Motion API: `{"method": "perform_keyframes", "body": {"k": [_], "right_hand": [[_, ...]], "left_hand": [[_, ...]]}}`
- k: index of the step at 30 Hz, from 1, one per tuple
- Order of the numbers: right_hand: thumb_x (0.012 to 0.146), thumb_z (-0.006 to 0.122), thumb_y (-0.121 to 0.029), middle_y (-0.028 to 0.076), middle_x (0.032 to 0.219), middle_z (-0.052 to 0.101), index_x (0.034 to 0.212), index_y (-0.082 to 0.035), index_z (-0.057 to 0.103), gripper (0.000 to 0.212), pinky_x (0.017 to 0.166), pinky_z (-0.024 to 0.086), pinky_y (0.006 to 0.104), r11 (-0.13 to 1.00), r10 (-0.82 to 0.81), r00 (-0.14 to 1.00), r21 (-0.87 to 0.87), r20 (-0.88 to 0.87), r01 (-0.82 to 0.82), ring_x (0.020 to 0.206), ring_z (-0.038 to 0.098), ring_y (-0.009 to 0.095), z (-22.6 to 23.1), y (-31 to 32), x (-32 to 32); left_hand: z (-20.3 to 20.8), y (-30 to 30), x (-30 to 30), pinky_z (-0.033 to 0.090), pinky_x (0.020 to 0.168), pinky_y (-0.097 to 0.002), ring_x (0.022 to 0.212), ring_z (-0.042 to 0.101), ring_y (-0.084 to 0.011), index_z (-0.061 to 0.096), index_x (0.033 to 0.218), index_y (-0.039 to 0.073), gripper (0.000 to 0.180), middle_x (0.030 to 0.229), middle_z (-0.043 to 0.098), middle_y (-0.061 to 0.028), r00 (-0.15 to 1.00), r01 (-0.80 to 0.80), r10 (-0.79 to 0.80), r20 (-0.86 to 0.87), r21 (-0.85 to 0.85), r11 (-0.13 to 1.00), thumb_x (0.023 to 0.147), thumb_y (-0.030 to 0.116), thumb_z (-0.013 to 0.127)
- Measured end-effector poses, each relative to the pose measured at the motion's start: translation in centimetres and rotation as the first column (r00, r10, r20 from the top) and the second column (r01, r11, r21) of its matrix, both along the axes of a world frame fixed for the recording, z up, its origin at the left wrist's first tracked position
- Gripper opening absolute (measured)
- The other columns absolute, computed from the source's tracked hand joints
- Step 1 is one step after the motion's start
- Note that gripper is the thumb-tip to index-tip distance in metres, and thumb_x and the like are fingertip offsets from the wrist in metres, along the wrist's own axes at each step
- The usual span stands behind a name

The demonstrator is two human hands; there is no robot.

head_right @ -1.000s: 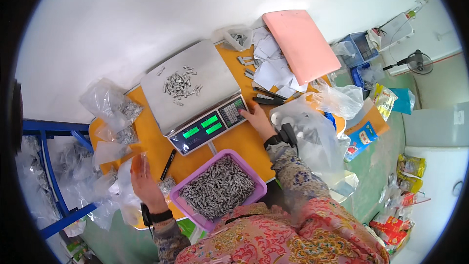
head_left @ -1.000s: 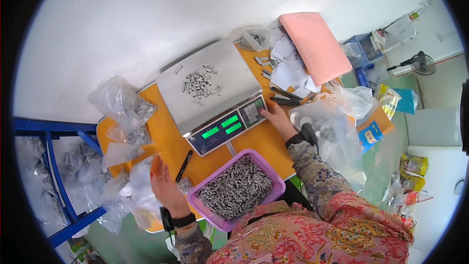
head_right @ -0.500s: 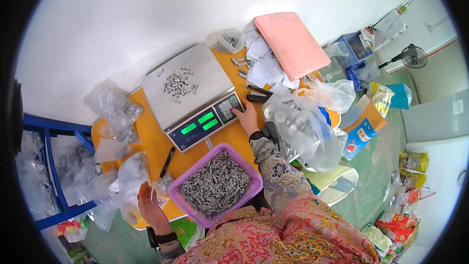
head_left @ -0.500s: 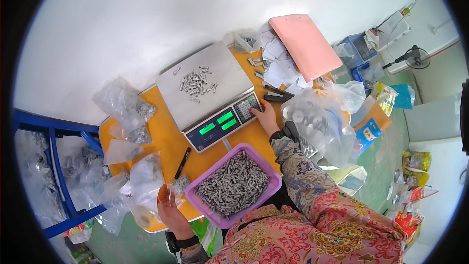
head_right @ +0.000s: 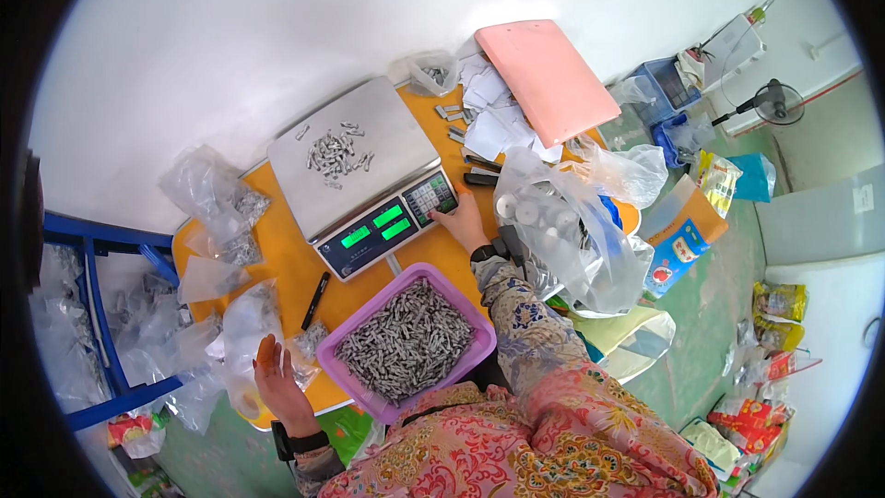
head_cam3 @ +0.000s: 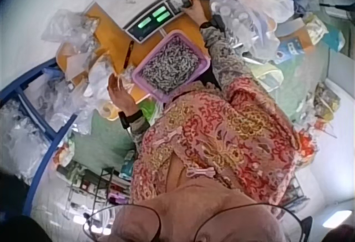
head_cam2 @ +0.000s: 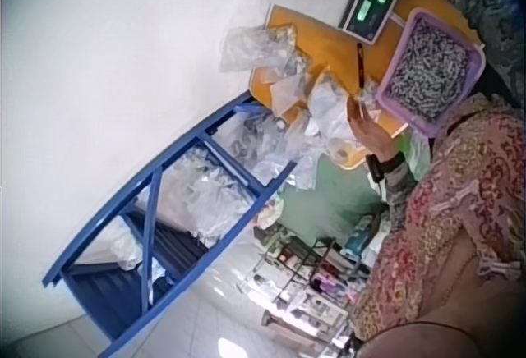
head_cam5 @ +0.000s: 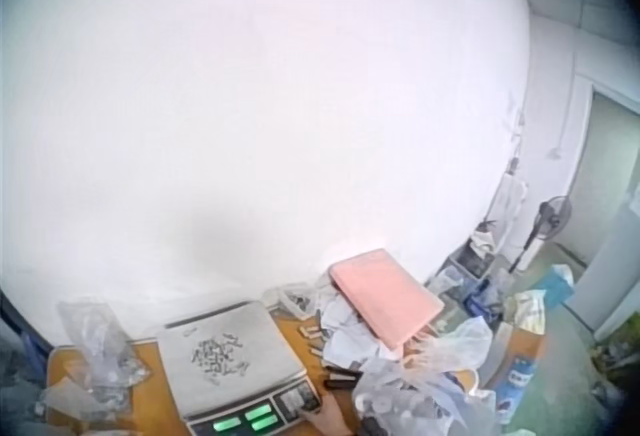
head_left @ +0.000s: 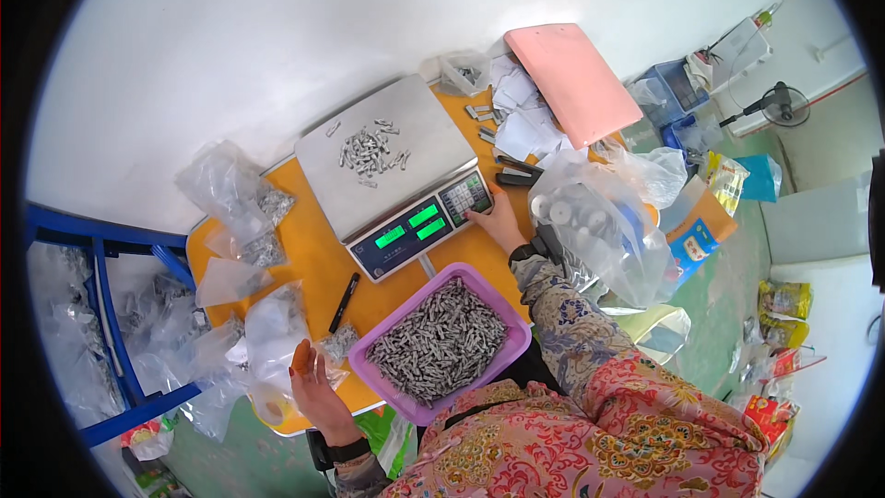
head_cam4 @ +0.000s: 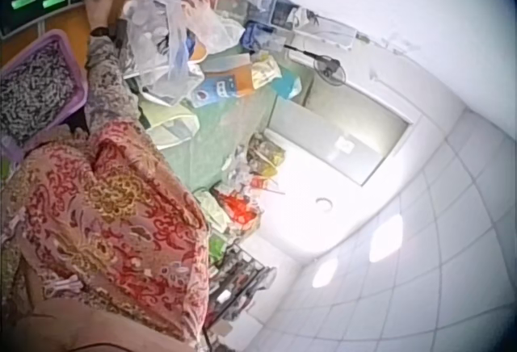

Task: Weighing small metal components on a digital scale and placing them into plastic bags.

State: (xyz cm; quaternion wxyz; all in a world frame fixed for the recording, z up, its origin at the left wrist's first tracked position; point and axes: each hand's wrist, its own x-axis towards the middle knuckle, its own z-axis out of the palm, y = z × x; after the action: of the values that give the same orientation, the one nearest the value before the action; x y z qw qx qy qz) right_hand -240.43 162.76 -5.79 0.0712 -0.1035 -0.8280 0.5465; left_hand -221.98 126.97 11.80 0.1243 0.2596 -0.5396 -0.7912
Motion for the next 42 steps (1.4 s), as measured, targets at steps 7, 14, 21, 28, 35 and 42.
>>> {"method": "perform_keyframes", "body": {"k": [7,14,21,28,35,42], "right_hand": [[0.063,0.08,-0.023,0.022,0.103,0.05,0.109,0.005,0.048,0.063,0.085,0.04,0.0431,0.966,-0.089,0.996,0.246,0.003,0.085,0.1,0.047,0.038,-0.6,-1.0,0.4],[0.071,0.075,-0.021,0.021,0.106,0.052,0.108,0.007,0.048,0.054,0.086,0.041,0.0413,0.929,-0.097,0.991,0.365,0.091,0.057,0.102,0.049,0.036,0.3,-1.8,0.1],[0.081,0.069,-0.025,0.013,0.102,0.064,0.112,0.006,0.056,0.046,0.081,0.045,0.0269,0.879,-0.103,0.968,-0.435,0.227,0.196,0.092,0.059,0.017,1.4,0.6,-2.5],[0.081,0.069,-0.026,0.011,0.1,0.065,0.107,0.005,0.06,0.043,0.077,0.045,0.0269,0.894,-0.135,0.96,-0.387,0.245,0.225,0.091,0.059,0.015,0.7,0.7,-3.1],[0.084,0.063,-0.028,0.02,0.1,0.063,0.106,0.006,0.058,0.04,0.081,0.045,0.0367,0.965,-0.233,0.922,-0.042,0.31,0.258,0.094,0.06,0.032,0.7,-0.3,-4.1],[0.083,0.065,-0.032,0.021,0.109,0.06,0.113,0.006,0.052,0.05,0.085,0.044,0.035,0.965,-0.087,0.954,-0.214,0.289,0.152,0.101,0.057,0.03,0.1,1.3,-3.5]], "left_hand": [[-0.2,-0.4,0.5,0.033,0.101,-0.0372,0.115,0.045,-0.0232,0.049,0.122,-0.002,0.043,0.126,0.051,-0.0131,0.999,-0.027,0.027,0.019,-0.016,1.0,0.096,0.03,0.035],[0.1,-0.6,0.3,0.033,0.102,-0.0372,0.116,0.044,-0.0232,0.048,0.122,-0.001,0.043,0.127,0.05,-0.013,1.0,-0.022,0.022,0.011,0.013,1.0,0.096,0.03,0.034],[0.2,-0.7,0.3,0.033,0.102,-0.037,0.116,0.044,-0.0234,0.048,0.122,-0.001,0.043,0.127,0.05,-0.0133,1.0,-0.019,0.019,0.002,-0.008,1.0,0.096,0.029,0.034],[-0.2,-0.9,0.5,0.033,0.101,-0.0362,0.116,0.044,-0.0223,0.051,0.122,0.002,0.042,0.126,0.051,-0.0094,1.0,-0.004,0.003,0.03,0.028,1.0,0.097,0.031,0.033],[-0.4,-0.6,0.4,0.034,0.1,-0.0363,0.115,0.045,-0.0219,0.049,0.122,0.0,0.043,0.126,0.051,-0.0113,0.997,-0.049,0.048,0.057,0.014,0.999,0.097,0.03,0.033],[0.3,-0.5,1.0,0.034,0.101,-0.037,0.116,0.045,-0.0225,0.05,0.122,0.0,0.042,0.125,0.052,-0.0109,1.0,-0.024,0.024,-0.005,0.042,0.999,0.095,0.029,0.035]]}}
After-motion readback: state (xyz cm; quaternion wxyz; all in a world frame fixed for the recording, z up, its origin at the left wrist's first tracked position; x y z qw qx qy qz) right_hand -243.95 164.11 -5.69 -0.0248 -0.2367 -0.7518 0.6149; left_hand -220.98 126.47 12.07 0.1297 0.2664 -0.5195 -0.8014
